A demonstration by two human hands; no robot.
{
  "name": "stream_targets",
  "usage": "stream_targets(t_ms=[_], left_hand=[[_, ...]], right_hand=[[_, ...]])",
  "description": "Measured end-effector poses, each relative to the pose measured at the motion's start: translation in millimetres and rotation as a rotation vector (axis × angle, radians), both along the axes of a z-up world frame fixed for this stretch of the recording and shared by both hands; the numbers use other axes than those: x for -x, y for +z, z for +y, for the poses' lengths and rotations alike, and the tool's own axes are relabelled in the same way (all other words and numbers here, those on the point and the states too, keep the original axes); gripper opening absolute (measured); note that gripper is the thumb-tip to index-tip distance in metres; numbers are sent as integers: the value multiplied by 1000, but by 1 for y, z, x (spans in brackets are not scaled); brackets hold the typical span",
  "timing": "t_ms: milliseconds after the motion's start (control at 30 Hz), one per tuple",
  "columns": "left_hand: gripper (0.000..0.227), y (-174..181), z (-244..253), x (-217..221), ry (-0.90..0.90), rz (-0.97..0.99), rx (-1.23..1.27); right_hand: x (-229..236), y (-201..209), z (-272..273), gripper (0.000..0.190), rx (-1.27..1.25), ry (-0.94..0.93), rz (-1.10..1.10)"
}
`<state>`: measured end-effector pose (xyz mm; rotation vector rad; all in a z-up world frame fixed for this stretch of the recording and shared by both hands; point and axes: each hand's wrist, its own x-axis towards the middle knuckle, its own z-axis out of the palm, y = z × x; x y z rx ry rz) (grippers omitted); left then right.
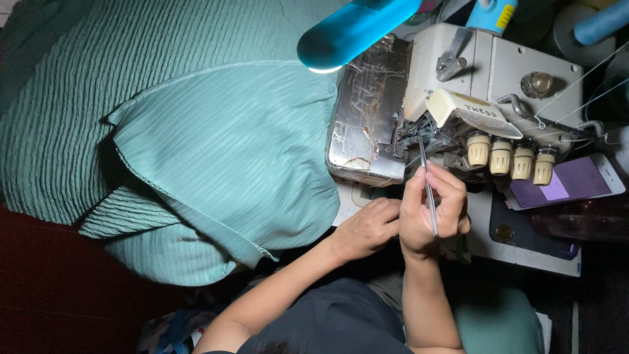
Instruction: Threading a multi-thread industrial sewing machine (serger) using tweezers and manual dexterity.
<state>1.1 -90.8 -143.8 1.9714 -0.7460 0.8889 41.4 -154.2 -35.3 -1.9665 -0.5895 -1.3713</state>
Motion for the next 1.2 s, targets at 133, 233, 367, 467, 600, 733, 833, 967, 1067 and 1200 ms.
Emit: stream_targets(t_ms=[133,233,367,467,600,733,833,967,1067,1200], left_hand=[[19,6,2,0,-26,14,29],[16,23,6,4,-74,60,98],[22,40,15,12,-157,181,275],[22,50,26,21,-192,236,416],[30,75,38,25,67,172,533],[20,98,42,16,-17,61,406],[20,93,30,9,-136,76,359],[35,47,4,-4,-240,252,224],[45,19,-23,-18,-19,286,-150],[42,32,-18,-13,16,438,-392]], right_hand=[[6,0,-4,17,-63,41,1],[16,0,-10,17,-120,66,35],[32,6,-15,18,-164,79,107],[59,20,-15,18,-207,13,341],[80,24,-24,19,-345,76,478],[91,27,-35,19,-404,149,601],[92,22,-50,18,-425,164,653],[86,11,-83,18,-437,96,557],[84,15,-96,19,-439,43,480],[85,14,-85,17,-349,82,401]])
